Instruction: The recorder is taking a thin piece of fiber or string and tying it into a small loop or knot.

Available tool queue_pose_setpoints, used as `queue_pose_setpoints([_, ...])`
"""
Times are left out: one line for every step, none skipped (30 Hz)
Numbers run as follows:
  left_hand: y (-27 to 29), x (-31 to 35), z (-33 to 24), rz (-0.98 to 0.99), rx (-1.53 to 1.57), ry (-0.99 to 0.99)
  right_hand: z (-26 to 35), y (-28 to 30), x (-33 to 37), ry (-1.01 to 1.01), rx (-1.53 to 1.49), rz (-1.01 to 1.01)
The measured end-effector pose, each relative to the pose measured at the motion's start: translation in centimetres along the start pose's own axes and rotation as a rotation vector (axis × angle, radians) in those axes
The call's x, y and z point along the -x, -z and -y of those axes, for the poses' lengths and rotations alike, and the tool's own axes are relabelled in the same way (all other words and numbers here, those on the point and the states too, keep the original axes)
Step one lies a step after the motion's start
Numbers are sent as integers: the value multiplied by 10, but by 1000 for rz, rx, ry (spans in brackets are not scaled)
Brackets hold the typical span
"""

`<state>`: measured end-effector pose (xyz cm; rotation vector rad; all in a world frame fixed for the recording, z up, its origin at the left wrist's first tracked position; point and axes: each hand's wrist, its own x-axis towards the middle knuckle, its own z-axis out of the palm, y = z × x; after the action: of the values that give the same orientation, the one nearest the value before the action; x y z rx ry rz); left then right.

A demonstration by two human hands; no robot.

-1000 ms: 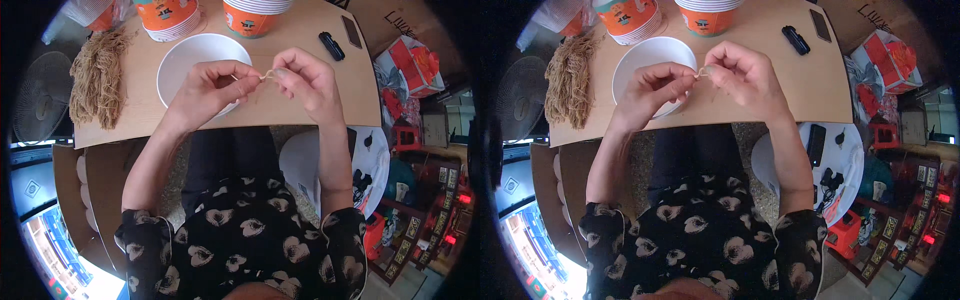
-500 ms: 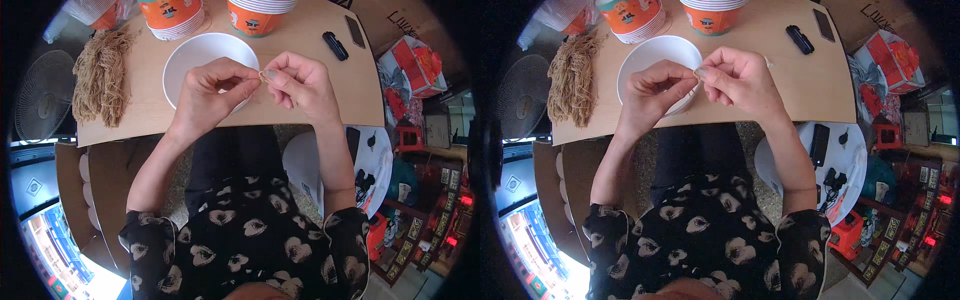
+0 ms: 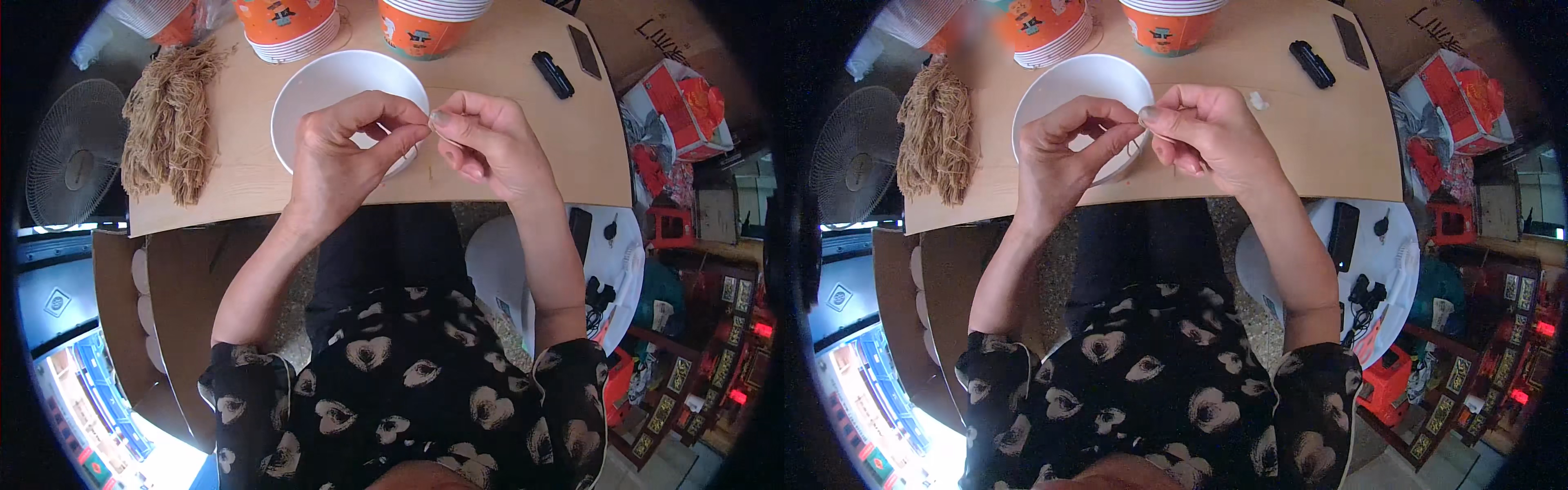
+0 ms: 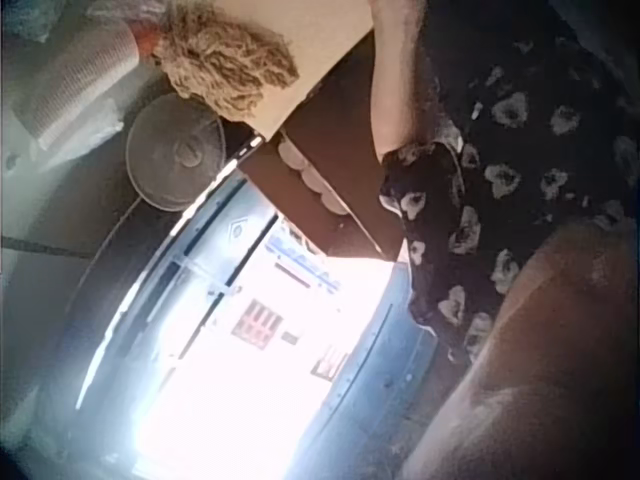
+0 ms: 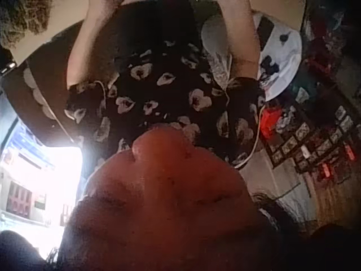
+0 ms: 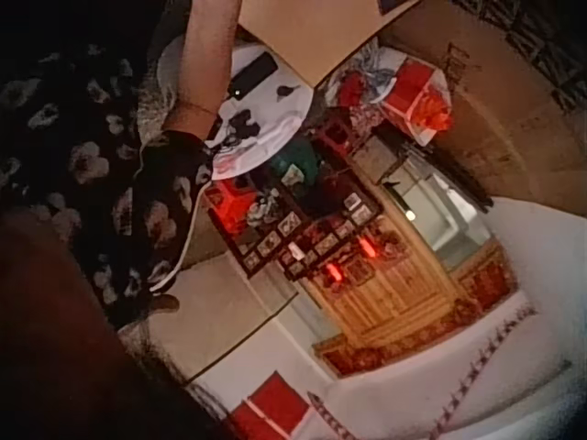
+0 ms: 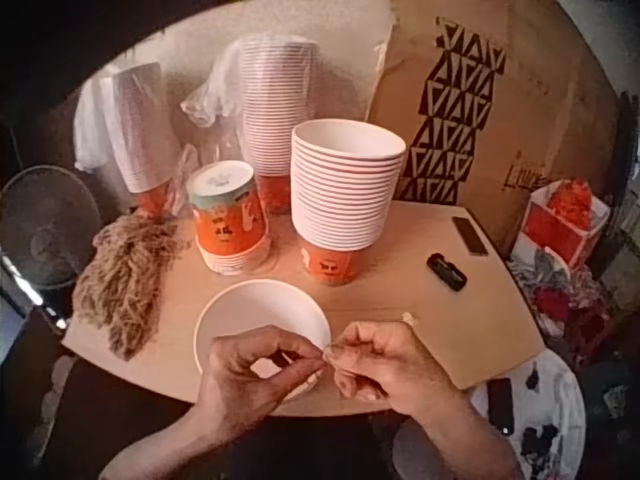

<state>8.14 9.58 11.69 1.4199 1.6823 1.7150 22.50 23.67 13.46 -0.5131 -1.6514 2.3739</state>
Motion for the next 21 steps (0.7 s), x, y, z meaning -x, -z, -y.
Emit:
queue_pose_setpoints([0, 0, 0, 0, -1, 0, 0, 0, -1, 0, -1, 0])
queue_pose_setpoints([-1, -1, -1, -16, 37, 22, 0, -1, -2, 6, 34, -1])
queue_pose_setpoints([-1, -1, -2, -32, 75, 43, -1, -1, -2, 13, 70, -2])
queue_pose_setpoints([-1, -1, -2, -32, 75, 44, -1, -1, -2, 12, 70, -1])
queue_pose_setpoints([0, -2, -1, -2, 96, 70, -1, -1, -3, 42, 124, -12])
queue_pose_setpoints([1, -2, -1, 28, 116, 96, -2, -1, -3, 72, 179, -23])
queue_pose_setpoints([2, -2, 1, 26, 116, 96, -1, -2, -3, 71, 179, -22])
queue_pose_setpoints([2, -1, 4, 43, 123, 92, 2, -4, -2, 63, 211, -29])
queue_pose_setpoints([3, 0, 7, 61, 129, 89, 3, -5, -2, 55, 243, -36])
queue_pose_setpoints([4, -1, 8, 61, 129, 88, 4, -5, -2, 55, 243, -36])
queue_pose_setpoints([5, -1, 10, 77, 136, 91, 4, -5, -3, 36, 232, -34])
queue_pose_setpoints([7, -1, 10, 94, 143, 93, 4, -5, -3, 16, 220, -32])
queue_pose_setpoints([7, -1, 11, 95, 144, 93, 4, -6, -3, 16, 220, -33])
queue_pose_setpoints([7, -2, 11, 94, 162, 104, 5, -6, -3, 1, 193, -45])
queue_pose_setpoints([8, -2, 11, 93, 180, 114, 5, -7, -3, -13, 167, -57])
queue_pose_setpoints([9, -2, 10, 92, 179, 115, 7, -5, -2, -13, 166, -56])
queue_pose_setpoints([11, -2, 9, 109, 182, 166, 9, -1, -1, 9, 210, -20])
queue_pose_setpoints([13, -3, 8, 125, 184, 216, 10, 1, -1, 31, 253, 17])
queue_pose_setpoints([14, -4, 7, 125, 184, 217, 11, 2, 0, 30, 252, 16])
queue_pose_setpoints([15, -5, 6, 165, 204, 256, 10, 2, 1, 102, 304, 26])
queue_pose_setpoints([17, -6, 4, 205, 224, 295, 10, 2, 1, 174, 356, 35])
